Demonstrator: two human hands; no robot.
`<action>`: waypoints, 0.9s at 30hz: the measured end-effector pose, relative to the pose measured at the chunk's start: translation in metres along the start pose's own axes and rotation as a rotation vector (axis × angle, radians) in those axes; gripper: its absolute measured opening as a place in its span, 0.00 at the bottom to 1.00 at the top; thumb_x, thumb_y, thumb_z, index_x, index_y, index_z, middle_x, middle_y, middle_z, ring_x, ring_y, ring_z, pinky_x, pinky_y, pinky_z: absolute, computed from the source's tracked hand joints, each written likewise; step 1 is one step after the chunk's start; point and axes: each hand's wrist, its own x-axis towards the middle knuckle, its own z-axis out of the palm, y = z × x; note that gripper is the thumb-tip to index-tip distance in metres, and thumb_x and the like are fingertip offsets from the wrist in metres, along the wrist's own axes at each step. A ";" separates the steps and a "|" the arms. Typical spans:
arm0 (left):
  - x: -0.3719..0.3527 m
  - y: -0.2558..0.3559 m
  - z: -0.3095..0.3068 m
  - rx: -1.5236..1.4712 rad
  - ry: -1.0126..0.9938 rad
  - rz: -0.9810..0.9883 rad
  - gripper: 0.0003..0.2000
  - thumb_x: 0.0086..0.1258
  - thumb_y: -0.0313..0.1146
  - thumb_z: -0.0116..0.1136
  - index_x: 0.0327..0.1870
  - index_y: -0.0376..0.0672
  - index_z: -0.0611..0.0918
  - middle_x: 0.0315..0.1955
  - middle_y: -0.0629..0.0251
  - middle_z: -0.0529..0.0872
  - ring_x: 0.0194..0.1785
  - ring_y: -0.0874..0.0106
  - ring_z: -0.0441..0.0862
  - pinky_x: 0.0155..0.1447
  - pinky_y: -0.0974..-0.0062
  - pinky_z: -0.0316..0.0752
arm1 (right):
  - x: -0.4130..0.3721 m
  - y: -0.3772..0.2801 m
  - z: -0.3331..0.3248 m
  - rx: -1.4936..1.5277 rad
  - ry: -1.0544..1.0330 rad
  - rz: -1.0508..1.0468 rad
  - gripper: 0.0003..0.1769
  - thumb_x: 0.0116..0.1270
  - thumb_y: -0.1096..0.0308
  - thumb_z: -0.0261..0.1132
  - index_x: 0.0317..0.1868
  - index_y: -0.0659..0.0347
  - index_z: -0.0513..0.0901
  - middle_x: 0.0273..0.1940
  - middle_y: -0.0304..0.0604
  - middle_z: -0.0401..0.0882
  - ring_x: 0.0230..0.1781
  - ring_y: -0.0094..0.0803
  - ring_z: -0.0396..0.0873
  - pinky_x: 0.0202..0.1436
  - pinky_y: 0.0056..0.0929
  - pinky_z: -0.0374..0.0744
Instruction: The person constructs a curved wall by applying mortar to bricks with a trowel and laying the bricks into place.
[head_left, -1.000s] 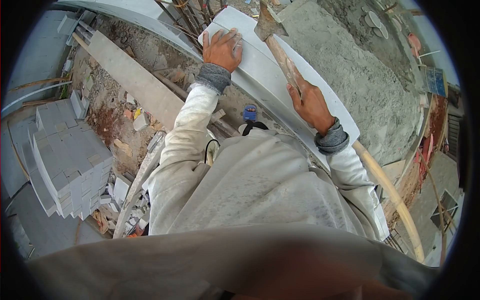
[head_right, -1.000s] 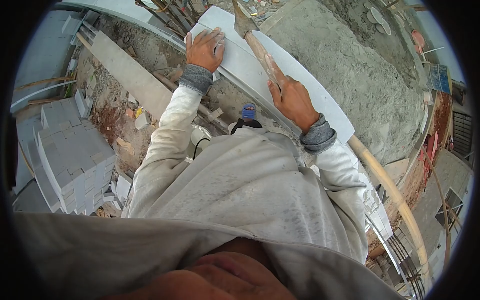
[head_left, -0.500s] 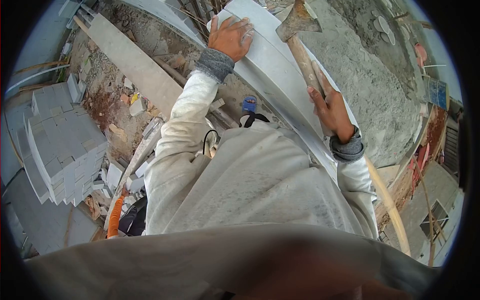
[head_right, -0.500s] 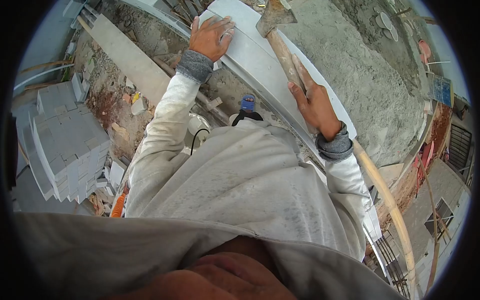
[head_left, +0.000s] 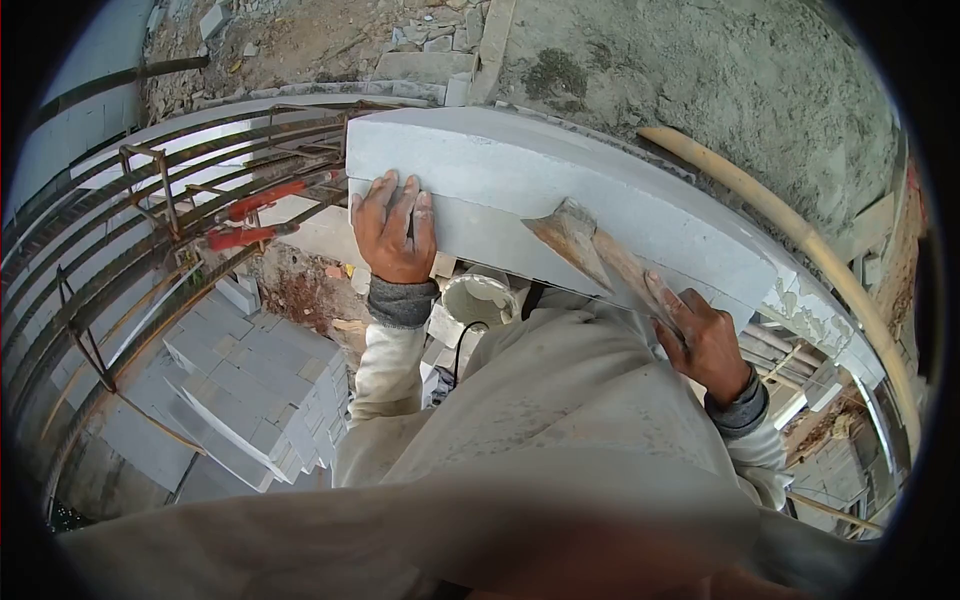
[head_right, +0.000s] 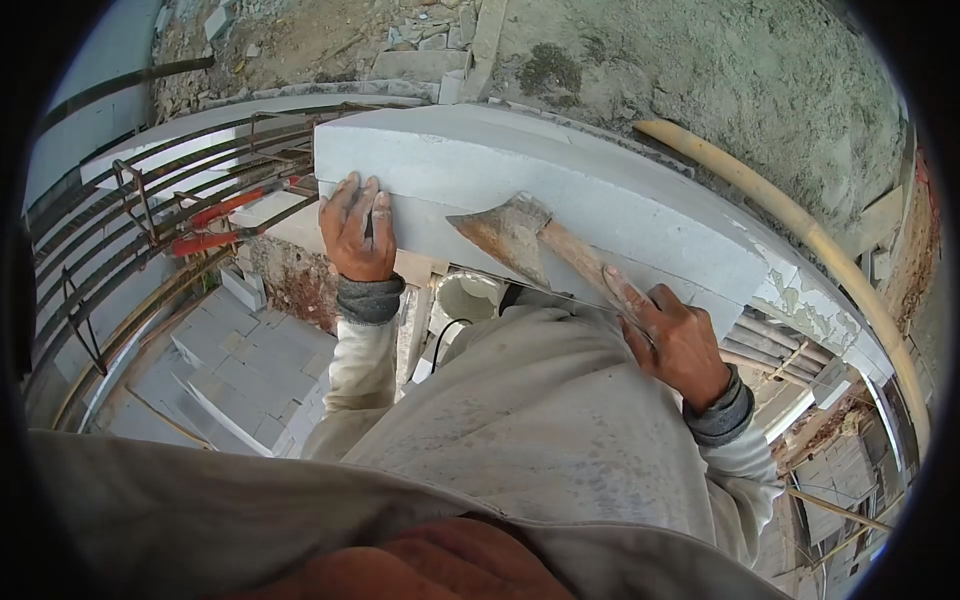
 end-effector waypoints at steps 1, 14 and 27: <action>0.001 0.001 0.000 -0.025 -0.005 -0.016 0.14 0.59 0.29 0.68 0.47 0.42 0.87 0.51 0.56 0.83 0.57 0.55 0.79 0.67 0.51 0.64 | 0.000 -0.001 0.001 0.071 -0.021 0.056 0.35 0.60 0.70 0.68 0.69 0.49 0.71 0.31 0.46 0.72 0.19 0.42 0.74 0.23 0.37 0.76; 0.014 0.008 -0.004 0.080 -0.141 -0.057 0.12 0.57 0.26 0.70 0.43 0.37 0.87 0.49 0.53 0.83 0.55 0.55 0.80 0.66 0.53 0.70 | 0.004 0.005 0.013 0.264 -0.022 0.110 0.34 0.51 0.72 0.72 0.63 0.51 0.78 0.31 0.46 0.73 0.20 0.40 0.75 0.24 0.36 0.76; 0.012 0.006 -0.004 0.045 -0.108 -0.051 0.14 0.56 0.25 0.72 0.45 0.38 0.87 0.50 0.55 0.84 0.55 0.58 0.80 0.68 0.54 0.66 | 0.008 0.010 0.010 0.291 -0.034 0.114 0.36 0.53 0.72 0.71 0.66 0.52 0.75 0.29 0.44 0.73 0.19 0.39 0.74 0.24 0.35 0.76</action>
